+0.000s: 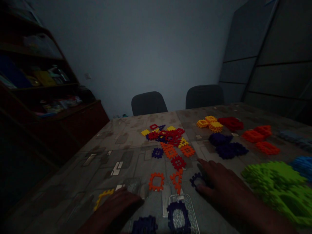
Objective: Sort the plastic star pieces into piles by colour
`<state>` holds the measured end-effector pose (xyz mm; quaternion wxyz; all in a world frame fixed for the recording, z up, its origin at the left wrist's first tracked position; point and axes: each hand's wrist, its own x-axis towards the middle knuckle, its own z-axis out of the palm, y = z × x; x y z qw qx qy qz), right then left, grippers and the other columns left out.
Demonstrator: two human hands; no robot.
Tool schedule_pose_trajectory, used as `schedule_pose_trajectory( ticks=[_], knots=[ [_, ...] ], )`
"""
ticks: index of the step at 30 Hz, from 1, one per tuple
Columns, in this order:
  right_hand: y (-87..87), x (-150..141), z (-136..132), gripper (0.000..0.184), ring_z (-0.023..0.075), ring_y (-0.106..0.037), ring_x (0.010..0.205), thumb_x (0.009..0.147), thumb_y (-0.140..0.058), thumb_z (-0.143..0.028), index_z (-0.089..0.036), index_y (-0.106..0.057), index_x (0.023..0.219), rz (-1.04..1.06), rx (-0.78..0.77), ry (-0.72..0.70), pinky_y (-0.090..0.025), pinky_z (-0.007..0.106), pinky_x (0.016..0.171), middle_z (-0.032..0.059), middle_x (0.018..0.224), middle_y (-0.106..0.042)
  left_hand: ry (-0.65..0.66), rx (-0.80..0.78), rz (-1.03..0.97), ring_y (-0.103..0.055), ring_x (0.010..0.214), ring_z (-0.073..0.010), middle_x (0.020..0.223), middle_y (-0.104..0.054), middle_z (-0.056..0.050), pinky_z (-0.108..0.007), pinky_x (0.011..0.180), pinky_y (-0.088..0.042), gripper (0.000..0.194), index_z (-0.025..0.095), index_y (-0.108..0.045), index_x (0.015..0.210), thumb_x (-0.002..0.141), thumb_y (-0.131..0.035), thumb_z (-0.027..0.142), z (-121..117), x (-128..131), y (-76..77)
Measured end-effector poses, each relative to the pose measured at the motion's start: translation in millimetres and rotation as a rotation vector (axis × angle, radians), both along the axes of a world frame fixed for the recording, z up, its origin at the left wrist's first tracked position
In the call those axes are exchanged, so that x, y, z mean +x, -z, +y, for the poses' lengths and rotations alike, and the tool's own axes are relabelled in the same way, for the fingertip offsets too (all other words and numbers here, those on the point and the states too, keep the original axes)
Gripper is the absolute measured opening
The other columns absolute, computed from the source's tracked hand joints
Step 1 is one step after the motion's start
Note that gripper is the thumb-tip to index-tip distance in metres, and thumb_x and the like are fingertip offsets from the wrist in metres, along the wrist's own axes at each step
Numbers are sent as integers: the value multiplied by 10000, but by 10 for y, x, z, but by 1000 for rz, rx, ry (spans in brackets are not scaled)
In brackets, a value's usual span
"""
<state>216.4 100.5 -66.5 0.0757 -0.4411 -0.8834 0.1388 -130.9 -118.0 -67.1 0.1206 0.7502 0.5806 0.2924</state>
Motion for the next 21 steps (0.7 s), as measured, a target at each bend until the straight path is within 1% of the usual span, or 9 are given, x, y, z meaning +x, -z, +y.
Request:
schedule_pose_trajectory(
  ticks=[3, 5, 7, 9, 11, 14, 16, 18, 21],
  knots=[
    [41, -109, -117, 807, 456, -648, 1224, 778, -729, -442, -173, -556, 1519, -117, 32, 33, -540, 639, 987, 230, 1378, -667, 123, -58, -3, -623, 1335, -288, 1452, -667, -44, -494, 1224, -364, 569, 446, -387, 1540, 1007, -566, 531, 39, -46, 178],
    [106, -147, -140, 796, 446, -659, 1200, 763, -727, -370, -189, -553, 1518, -136, 89, 14, -542, 634, 973, 218, 1353, -684, 183, -104, 17, -598, 1367, -297, 1503, -626, -57, -517, 1226, -358, 626, 448, -306, 1584, 1019, -553, 558, 68, -56, 294],
    [157, -141, -114, 773, 427, -667, 1189, 781, -698, -332, -166, -543, 1520, -109, 114, -27, -543, 619, 977, 229, 1368, -674, 236, -93, 35, -602, 1362, -308, 1507, -621, -81, -532, 1222, -364, 669, 428, -268, 1604, 1020, -543, 601, 93, -31, 361],
    [156, -106, -75, 789, 419, -669, 1187, 778, -682, -290, -140, -520, 1535, -62, 102, -84, -544, 612, 983, 237, 1372, -669, 263, -54, 40, -622, 1337, -304, 1478, -641, -107, -520, 1218, -375, 673, 389, -277, 1605, 1025, -515, 635, 112, 24, 355],
    [92, -68, -77, 835, 419, -659, 1213, 755, -686, -252, -159, -490, 1561, 5, 78, -143, -541, 610, 999, 219, 1398, -658, 275, -49, 42, -653, 1294, -284, 1426, -677, -107, -500, 1211, -393, 665, 371, -312, 1585, 1021, -488, 675, 125, 89, 288],
    [-50, -54, -215, 904, 403, -609, 1308, 776, -705, -241, -272, -393, 1624, 128, 26, -240, -540, 577, 1032, 149, 1504, -594, 287, -88, 55, -677, 1255, -265, 1391, -695, -95, -523, 1194, -414, 671, 372, -303, 1573, 1016, -404, 733, 132, 153, 174],
    [-82, -84, -355, 932, 377, -571, 1361, 822, -720, -241, -349, -311, 1653, 176, 0, -332, -541, 530, 1051, 104, 1568, -537, 284, -95, 63, -687, 1237, -274, 1371, -698, -107, -560, 1179, -424, 702, 368, -275, 1577, 1005, -376, 763, 127, 163, 150],
    [-8, -143, -459, 1012, 359, -567, 1362, 823, -741, -201, -380, -222, 1673, 202, -2, -419, -532, 502, 1060, 95, 1568, -535, 267, -89, 66, -708, 1191, -280, 1308, -716, -112, -586, 1165, -433, 710, 361, -267, 1577, 1004, -376, 765, 113, 161, 172],
    [259, -256, -464, 1204, 365, -643, 1210, 714, -771, -123, -333, -104, 1694, 181, 19, -510, -521, 519, 1014, 140, 1424, -636, 222, -61, 70, -719, 1139, -269, 1233, -725, -96, -579, 1159, -443, 679, 360, -266, 1578, 1023, -389, 732, 81, 160, 246]
  ],
)
